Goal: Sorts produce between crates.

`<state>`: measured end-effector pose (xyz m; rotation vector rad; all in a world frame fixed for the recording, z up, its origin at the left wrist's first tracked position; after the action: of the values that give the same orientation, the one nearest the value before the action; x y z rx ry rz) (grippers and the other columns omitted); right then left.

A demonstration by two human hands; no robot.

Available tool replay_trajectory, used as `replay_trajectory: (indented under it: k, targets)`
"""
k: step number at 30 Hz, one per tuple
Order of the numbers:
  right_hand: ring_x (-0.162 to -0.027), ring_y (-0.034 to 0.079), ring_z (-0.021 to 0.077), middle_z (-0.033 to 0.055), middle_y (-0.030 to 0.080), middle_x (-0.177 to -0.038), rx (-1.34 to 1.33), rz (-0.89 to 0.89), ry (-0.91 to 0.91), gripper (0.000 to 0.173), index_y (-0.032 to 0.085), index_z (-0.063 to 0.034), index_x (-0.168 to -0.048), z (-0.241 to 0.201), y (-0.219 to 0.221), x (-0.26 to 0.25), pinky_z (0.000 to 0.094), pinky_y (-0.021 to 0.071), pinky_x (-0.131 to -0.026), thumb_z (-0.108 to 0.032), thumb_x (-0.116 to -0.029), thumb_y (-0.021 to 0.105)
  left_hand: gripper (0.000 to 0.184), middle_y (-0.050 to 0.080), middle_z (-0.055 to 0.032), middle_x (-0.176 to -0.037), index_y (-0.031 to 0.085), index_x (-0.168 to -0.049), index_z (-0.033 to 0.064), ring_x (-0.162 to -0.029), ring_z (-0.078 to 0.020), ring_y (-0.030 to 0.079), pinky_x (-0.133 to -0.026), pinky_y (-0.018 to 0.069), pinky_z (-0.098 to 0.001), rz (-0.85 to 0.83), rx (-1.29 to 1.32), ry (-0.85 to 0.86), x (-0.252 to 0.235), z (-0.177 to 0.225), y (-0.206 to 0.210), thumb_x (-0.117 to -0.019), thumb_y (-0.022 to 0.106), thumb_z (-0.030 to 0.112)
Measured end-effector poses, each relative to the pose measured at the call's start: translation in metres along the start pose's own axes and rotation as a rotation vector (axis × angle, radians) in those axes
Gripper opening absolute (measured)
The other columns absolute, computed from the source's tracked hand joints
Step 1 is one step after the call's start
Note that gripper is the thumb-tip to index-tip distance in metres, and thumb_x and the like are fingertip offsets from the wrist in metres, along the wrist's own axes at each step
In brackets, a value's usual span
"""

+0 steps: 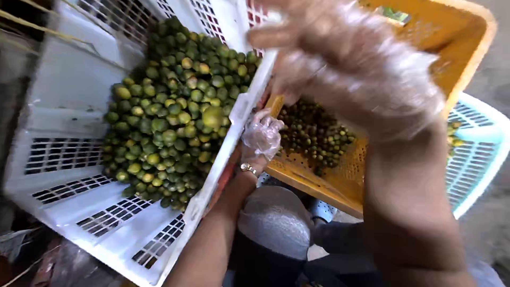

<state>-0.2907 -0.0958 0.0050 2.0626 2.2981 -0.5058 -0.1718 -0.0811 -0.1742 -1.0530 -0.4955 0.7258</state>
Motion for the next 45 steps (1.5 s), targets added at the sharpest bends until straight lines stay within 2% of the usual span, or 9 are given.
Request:
replay_trajectory:
  k: [2, 5, 8, 13, 22, 30, 33, 37, 45]
  targets:
    - [-0.08, 0.068, 0.002, -0.0028, 0.073, -0.109, -0.08, 0.312, 0.164, 0.022, 0.065, -0.0056, -0.119, 0.045, -0.048, 0.022, 0.0211, 0.059, -0.072, -0.016, -0.1043, 0.053, 0.026, 0.062, -0.0148, -0.138, 0.074, -0.117, 0.0114, -0.138, -0.0394, 0.049, -0.112, 0.0404, -0.0552, 0.019, 0.037, 0.036, -0.001, 0.002, -0.002, -0.0931, 0.066, 0.007]
    - [-0.079, 0.066, 0.0106, 0.0058, 0.067, -0.106, 0.17, 0.635, 0.509, 0.032, 0.057, -0.0013, -0.13, 0.166, -0.102, 0.077, 0.0289, 0.0591, -0.071, -0.016, -0.1026, 0.055, 0.026, 0.064, -0.0145, -0.136, 0.074, -0.118, 0.012, -0.14, -0.0403, 0.047, -0.113, 0.0394, -0.0558, 0.026, 0.014, 0.039, -0.003, 0.002, -0.002, -0.0934, 0.065, 0.008]
    - [-0.122, 0.064, 0.034, 0.0186, 0.066, -0.132, 0.551, 0.442, 0.929, 0.034, 0.064, -0.0064, -0.133, 0.269, -0.086, 0.137, 0.0593, 0.0489, -0.103, -0.019, -0.103, 0.053, 0.026, 0.068, -0.0094, -0.13, 0.075, -0.114, 0.0137, -0.139, -0.0365, 0.049, -0.112, 0.0408, -0.0523, 0.048, -0.018, 0.044, -0.005, 0.0, 0.003, -0.0934, 0.062, 0.005]
    - [-0.126, 0.058, 0.047, 0.0241, 0.06, -0.139, 0.751, 0.013, 0.868, 0.035, 0.066, -0.0089, -0.133, 0.343, -0.012, 0.162, 0.0637, 0.0478, -0.103, -0.01, -0.0982, 0.061, 0.025, 0.072, -0.0059, -0.121, 0.077, -0.108, 0.0153, -0.136, -0.0336, 0.053, -0.112, 0.0421, -0.048, 0.135, -0.042, 0.058, -0.009, -0.007, 0.01, -0.0918, 0.06, 0.007]
    - [-0.129, 0.054, 0.0497, 0.0266, 0.06, -0.137, 0.903, -0.186, 0.876, 0.036, 0.064, -0.0082, -0.133, 0.363, -0.001, 0.159, 0.0693, 0.0405, -0.103, -0.019, -0.0985, 0.064, 0.025, 0.074, -0.0069, -0.117, 0.078, -0.106, 0.0148, -0.134, -0.0343, 0.054, -0.112, 0.0407, -0.0469, 0.181, -0.075, 0.081, -0.008, -0.007, 0.011, -0.092, 0.058, 0.009]
    - [-0.125, 0.055, 0.0338, 0.0196, 0.055, -0.136, 0.238, 0.545, 1.039, 0.03, 0.071, -0.01, -0.116, 0.355, -0.04, 0.178, 0.0574, 0.0463, -0.099, -0.012, -0.0901, 0.056, 0.024, 0.074, -0.0067, -0.116, 0.078, -0.105, 0.0147, -0.133, -0.0345, 0.055, -0.111, 0.0412, -0.0463, 0.18, -0.08, 0.084, -0.009, -0.006, 0.01, -0.093, 0.058, 0.008]
    - [-0.125, 0.059, 0.04, 0.025, 0.061, -0.132, 0.338, 0.264, 1.009, 0.035, 0.065, -0.0008, -0.124, 0.355, -0.01, 0.162, 0.0613, 0.0465, -0.103, -0.025, -0.1029, 0.051, 0.024, 0.074, -0.0073, -0.116, 0.078, -0.105, 0.0142, -0.133, -0.0343, 0.055, -0.113, 0.0401, -0.0464, 0.198, -0.064, 0.091, -0.008, -0.008, 0.011, -0.0937, 0.057, 0.009]
    - [-0.12, 0.063, 0.0467, 0.0199, 0.057, -0.144, 0.659, -0.137, 1.055, 0.045, 0.045, -0.0141, -0.15, 0.356, 0.029, 0.161, 0.0659, 0.0518, -0.094, -0.031, -0.1084, 0.049, 0.023, 0.074, -0.0065, -0.117, 0.078, -0.103, 0.0136, -0.134, -0.0337, 0.054, -0.113, 0.0402, -0.0459, 0.175, -0.062, 0.083, -0.009, -0.008, 0.011, -0.0928, 0.058, 0.008]
    - [-0.115, 0.065, 0.0473, 0.0188, 0.045, -0.155, 0.588, -0.099, 1.169, 0.056, 0.036, -0.0174, -0.156, 0.367, 0.045, 0.172, 0.0643, 0.0541, -0.091, -0.018, -0.104, 0.058, 0.023, 0.074, -0.0069, -0.114, 0.078, -0.103, 0.0133, -0.133, -0.034, 0.055, -0.113, 0.0405, -0.0449, 0.189, -0.06, 0.098, -0.008, -0.008, 0.011, -0.0931, 0.057, 0.008]
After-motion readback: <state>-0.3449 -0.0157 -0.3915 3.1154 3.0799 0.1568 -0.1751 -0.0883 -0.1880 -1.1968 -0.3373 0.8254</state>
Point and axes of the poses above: each hand's wrist, its own x-axis away from the middle knuckle, its own y-axis out of the palm, z = x × y, the point moved 7 cm from there along -x, towards the middle knuckle
